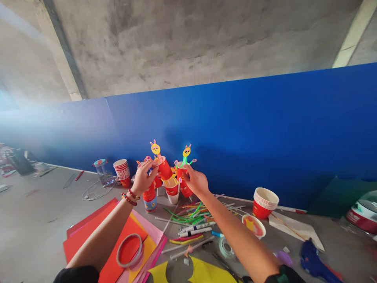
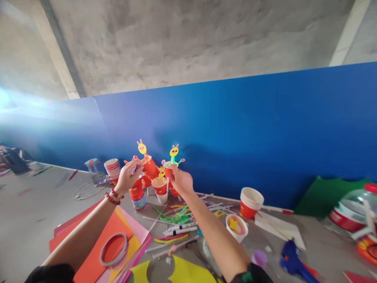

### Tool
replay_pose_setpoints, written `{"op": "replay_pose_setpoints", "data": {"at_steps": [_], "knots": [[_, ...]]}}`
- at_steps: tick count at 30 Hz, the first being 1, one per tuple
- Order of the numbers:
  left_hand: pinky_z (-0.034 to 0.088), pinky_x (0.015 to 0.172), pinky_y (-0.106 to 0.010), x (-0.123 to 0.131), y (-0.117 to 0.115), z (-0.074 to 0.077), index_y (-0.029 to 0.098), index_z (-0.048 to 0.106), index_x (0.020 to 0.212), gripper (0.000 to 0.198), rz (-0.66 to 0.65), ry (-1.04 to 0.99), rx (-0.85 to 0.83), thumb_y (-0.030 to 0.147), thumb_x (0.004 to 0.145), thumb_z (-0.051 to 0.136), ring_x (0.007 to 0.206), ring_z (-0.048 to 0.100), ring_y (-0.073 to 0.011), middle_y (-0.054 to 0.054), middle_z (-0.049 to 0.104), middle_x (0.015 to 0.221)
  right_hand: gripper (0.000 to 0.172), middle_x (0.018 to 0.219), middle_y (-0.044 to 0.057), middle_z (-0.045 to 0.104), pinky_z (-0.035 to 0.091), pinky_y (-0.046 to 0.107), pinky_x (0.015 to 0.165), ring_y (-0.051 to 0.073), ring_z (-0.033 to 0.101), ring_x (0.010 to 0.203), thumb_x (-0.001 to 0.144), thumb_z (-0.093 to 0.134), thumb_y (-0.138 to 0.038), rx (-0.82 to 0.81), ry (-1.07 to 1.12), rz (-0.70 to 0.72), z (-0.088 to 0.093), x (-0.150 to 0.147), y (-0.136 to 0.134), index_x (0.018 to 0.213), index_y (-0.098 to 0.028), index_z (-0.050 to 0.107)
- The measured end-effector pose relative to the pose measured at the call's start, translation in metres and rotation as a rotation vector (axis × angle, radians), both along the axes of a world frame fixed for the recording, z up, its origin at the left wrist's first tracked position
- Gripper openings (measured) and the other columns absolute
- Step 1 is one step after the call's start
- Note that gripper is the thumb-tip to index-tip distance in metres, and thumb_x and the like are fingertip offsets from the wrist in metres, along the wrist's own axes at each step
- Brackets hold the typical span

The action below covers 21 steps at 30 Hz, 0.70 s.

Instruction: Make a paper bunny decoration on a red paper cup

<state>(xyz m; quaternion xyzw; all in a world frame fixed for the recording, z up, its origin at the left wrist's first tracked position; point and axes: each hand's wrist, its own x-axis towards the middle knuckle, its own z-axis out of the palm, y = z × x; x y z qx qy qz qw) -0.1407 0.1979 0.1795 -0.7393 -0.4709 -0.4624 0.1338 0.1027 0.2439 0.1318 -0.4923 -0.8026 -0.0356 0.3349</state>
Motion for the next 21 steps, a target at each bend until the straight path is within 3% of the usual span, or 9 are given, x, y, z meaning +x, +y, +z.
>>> {"op": "replay_pose_setpoints", "data": {"at_steps": [4,7,11,16,21], "knots": [[0.051,0.081,-0.033,-0.003,-0.025,0.007,0.019,0.060,0.089,0.014,0.005,-0.053,0.076,0.026,0.094,0.049,0.082,0.065,-0.0200,-0.006,0.069,0.087,0.037,0.092,0.004,0.077,0.040,0.022,0.061,0.018,0.070,0.074,0.098,0.044,-0.030,-0.031,0.072,0.049,-0.002,0.021,-0.015,0.132,-0.022,0.055],[0.050,0.088,-0.037,0.011,-0.060,0.001,0.021,0.060,0.087,0.010,-0.048,-0.009,0.071,0.024,0.092,0.052,0.086,0.065,-0.0215,-0.005,0.070,0.087,0.036,0.088,0.002,0.077,0.044,0.023,0.062,0.017,0.068,0.068,0.098,0.045,-0.034,-0.098,0.142,0.091,-0.005,0.047,-0.042,0.129,-0.021,0.055],[0.047,0.093,-0.043,0.053,-0.116,-0.028,0.024,0.062,0.097,0.016,-0.354,0.269,-0.106,0.013,0.090,0.052,0.086,0.065,-0.0215,-0.005,0.072,0.088,0.031,0.085,-0.001,0.076,0.050,0.023,0.061,0.015,0.068,0.063,0.097,0.047,-0.041,-0.279,0.224,0.193,-0.018,0.082,-0.105,0.120,-0.024,0.059],[0.046,0.093,-0.045,0.107,-0.171,-0.061,0.023,0.061,0.110,0.025,-0.557,0.291,-0.325,0.011,0.091,0.050,0.087,0.066,-0.0226,-0.008,0.072,0.091,0.052,0.119,0.008,0.069,0.057,0.035,0.082,0.025,0.069,0.098,0.085,0.067,-0.053,-0.725,0.628,0.444,-0.048,0.112,-0.199,0.130,-0.029,0.056],[0.045,0.094,-0.044,0.139,-0.193,-0.073,0.023,0.062,0.109,0.024,-0.689,0.239,-0.422,0.012,0.092,0.050,0.090,0.066,-0.0231,-0.007,0.073,0.093,0.073,0.142,0.011,0.054,0.054,0.042,0.096,0.031,0.059,0.120,0.079,0.074,-0.056,-0.734,0.761,0.359,-0.084,0.123,-0.261,0.142,-0.033,0.046]]}}
